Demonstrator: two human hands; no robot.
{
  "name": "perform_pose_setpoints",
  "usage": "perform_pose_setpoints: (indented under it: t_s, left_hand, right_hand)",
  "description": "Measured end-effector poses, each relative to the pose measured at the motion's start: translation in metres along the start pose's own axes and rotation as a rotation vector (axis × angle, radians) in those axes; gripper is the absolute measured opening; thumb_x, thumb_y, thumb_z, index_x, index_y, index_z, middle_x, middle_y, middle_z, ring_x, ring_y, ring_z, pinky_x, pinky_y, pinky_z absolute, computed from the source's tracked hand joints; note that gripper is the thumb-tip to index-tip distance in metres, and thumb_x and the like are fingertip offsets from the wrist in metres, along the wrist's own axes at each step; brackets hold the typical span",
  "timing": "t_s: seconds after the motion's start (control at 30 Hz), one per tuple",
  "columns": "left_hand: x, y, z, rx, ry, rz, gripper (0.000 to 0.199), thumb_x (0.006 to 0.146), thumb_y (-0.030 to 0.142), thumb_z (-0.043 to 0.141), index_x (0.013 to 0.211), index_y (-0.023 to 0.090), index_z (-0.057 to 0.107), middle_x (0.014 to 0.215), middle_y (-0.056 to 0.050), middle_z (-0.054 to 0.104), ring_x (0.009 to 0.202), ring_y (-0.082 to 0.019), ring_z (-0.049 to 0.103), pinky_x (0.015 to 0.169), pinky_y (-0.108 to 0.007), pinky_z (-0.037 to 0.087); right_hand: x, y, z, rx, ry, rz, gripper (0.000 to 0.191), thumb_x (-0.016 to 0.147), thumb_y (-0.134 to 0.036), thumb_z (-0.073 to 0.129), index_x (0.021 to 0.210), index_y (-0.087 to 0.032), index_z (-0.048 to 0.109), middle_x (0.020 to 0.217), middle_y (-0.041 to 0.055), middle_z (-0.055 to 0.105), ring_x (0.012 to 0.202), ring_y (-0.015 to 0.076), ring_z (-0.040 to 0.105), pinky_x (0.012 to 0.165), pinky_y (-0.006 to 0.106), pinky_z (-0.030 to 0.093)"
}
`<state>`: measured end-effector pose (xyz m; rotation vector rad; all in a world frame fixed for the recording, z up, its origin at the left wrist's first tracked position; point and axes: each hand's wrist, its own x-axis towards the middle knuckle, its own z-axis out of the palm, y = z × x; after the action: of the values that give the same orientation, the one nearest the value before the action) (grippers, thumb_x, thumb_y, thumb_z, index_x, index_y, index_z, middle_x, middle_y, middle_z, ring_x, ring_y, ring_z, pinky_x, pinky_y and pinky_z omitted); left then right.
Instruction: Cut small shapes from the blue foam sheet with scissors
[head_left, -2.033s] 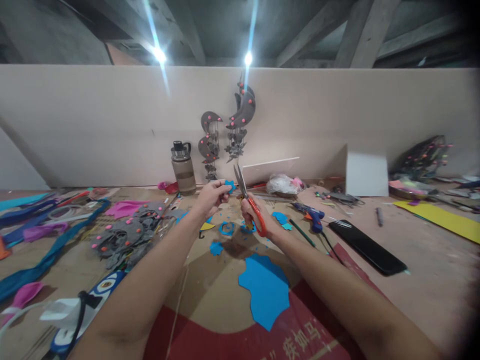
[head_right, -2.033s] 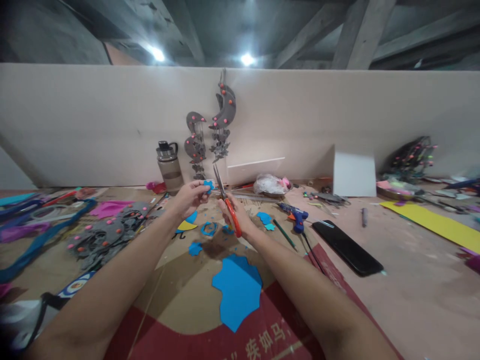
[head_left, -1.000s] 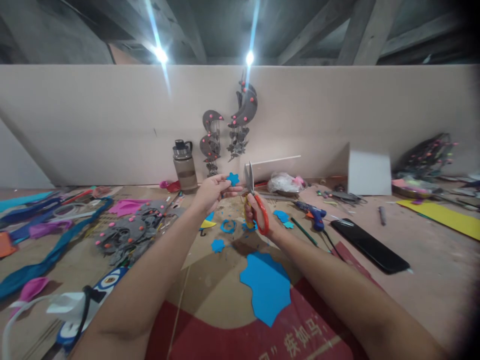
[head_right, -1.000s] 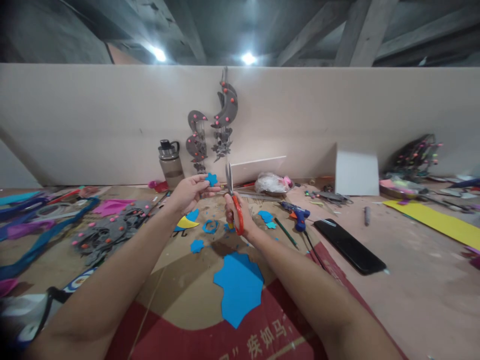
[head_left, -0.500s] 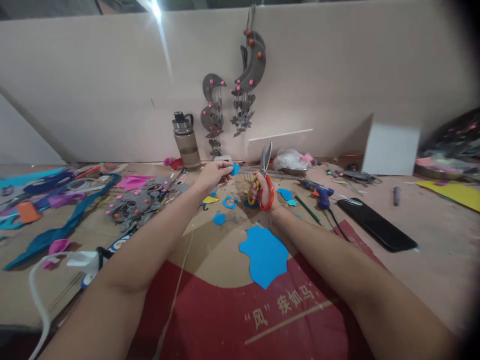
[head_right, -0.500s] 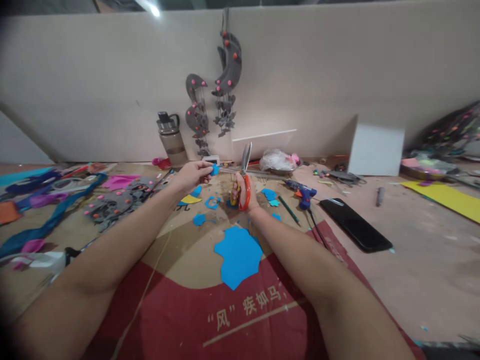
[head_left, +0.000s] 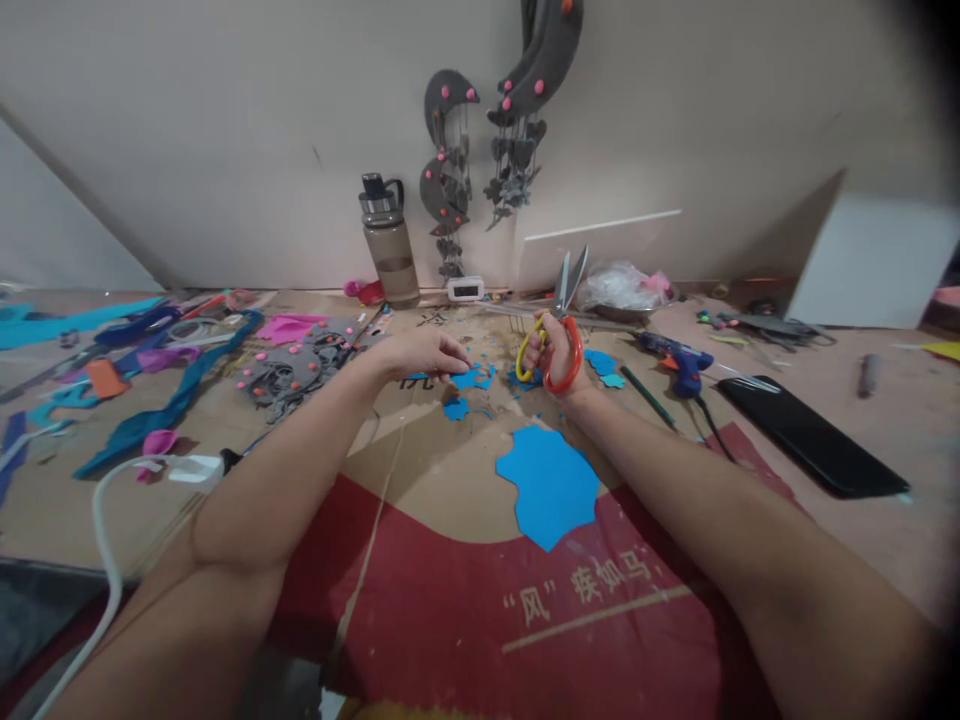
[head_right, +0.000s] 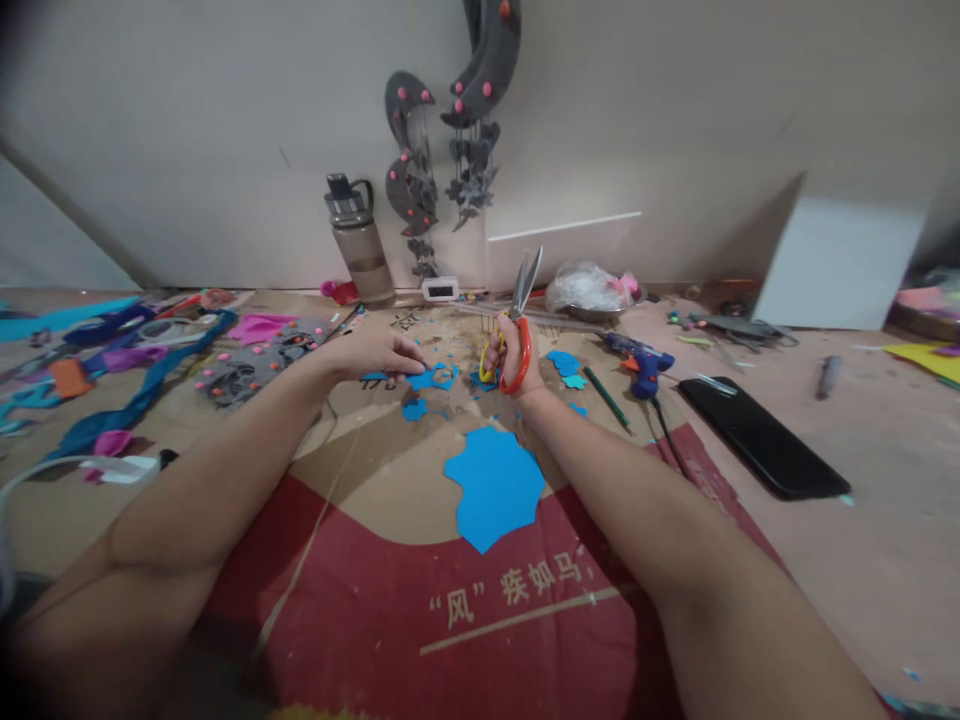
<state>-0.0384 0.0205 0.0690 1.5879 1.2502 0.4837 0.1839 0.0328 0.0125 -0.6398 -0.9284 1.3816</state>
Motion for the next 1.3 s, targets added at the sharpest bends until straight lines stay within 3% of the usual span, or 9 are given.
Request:
perform_pose_setpoints:
  t_s: [0.23,0.43,0.6,0.8,0.9,1.03,1.2,1.3]
  left_hand:
    - [-0.001,0.001,0.003,0.031,-0.158,-0.077,0.024,0.057,-0.003,0.076,0.062,0.021,0.076,0.049,-0.001,0.065,0.040,-0.012,0.057,0.039,-0.017,0.039]
    - [-0.004,-0.002,-0.004,-0.026,-0.327,-0.133,0.020,0.063,0.002,0.076,0.064,0.022,0.075,0.040,0.004,0.058,0.031,-0.007,0.047,0.035,-0.015,0.031]
    - [-0.001,-0.004,-0.006,-0.036,-0.058,-0.095,0.022,0.062,0.000,0.077,0.053,0.018,0.068,0.036,0.004,0.050,0.029,-0.007,0.040,0.036,-0.018,0.026]
    - [0.006,-0.002,0.006,0.319,0.205,0.136,0.016,0.062,0.006,0.076,0.054,0.018,0.069,0.049,-0.002,0.060,0.045,-0.013,0.049,0.049,-0.025,0.031]
    - [0.013,-0.005,0.014,0.332,0.220,0.237,0.017,0.055,0.008,0.081,0.058,0.020,0.069,0.055,-0.002,0.060,0.060,-0.017,0.055,0.058,-0.025,0.033]
    - [0.027,-0.015,0.021,0.477,0.206,0.269,0.027,0.046,0.016,0.089,0.061,0.021,0.068,0.061,-0.001,0.057,0.067,-0.019,0.054,0.061,-0.025,0.033]
    - [0.042,-0.019,0.020,0.410,0.234,0.258,0.033,0.039,0.012,0.091,0.063,0.021,0.070,0.061,-0.001,0.057,0.060,-0.017,0.049,0.057,-0.025,0.028]
    - [0.044,-0.017,0.017,0.411,0.188,0.268,0.030,0.040,0.012,0.090,0.060,0.022,0.071,0.058,-0.001,0.060,0.055,-0.015,0.047,0.054,-0.025,0.027]
  right_hand:
    - [0.007,0.004,-0.004,0.040,0.027,0.050,0.041,0.075,-0.054,0.071,0.093,-0.026,0.048,0.058,-0.0087,0.039,0.043,0.0085,0.036,0.039,0.023,0.033]
    - [0.007,0.004,-0.007,0.001,0.011,0.021,0.038,0.080,-0.054,0.067,0.098,-0.027,0.048,0.060,-0.0082,0.040,0.043,0.0090,0.038,0.040,0.023,0.035]
    - [0.005,0.003,-0.004,-0.005,0.024,0.033,0.038,0.080,-0.055,0.066,0.098,-0.027,0.048,0.061,-0.0079,0.040,0.044,0.0090,0.038,0.040,0.023,0.034]
    - [0.009,-0.010,0.000,0.079,0.010,-0.041,0.033,0.080,-0.049,0.067,0.097,-0.026,0.049,0.061,-0.0076,0.039,0.046,0.0083,0.039,0.041,0.021,0.035]
    - [0.012,-0.023,0.002,0.095,0.023,-0.143,0.032,0.082,-0.050,0.065,0.097,-0.027,0.047,0.061,-0.0083,0.037,0.046,0.0072,0.038,0.042,0.019,0.035]
    - [0.015,-0.038,0.003,0.044,0.076,-0.212,0.032,0.085,-0.054,0.058,0.096,-0.027,0.045,0.063,-0.0079,0.035,0.047,0.0081,0.037,0.044,0.020,0.037]
    - [0.019,-0.043,0.001,0.042,0.105,-0.254,0.030,0.089,-0.055,0.054,0.097,-0.027,0.045,0.061,-0.0078,0.036,0.045,0.0089,0.039,0.042,0.022,0.039]
    - [0.020,-0.044,0.002,0.063,0.091,-0.289,0.032,0.088,-0.056,0.056,0.098,-0.027,0.046,0.060,-0.0081,0.036,0.044,0.0089,0.041,0.041,0.022,0.039]
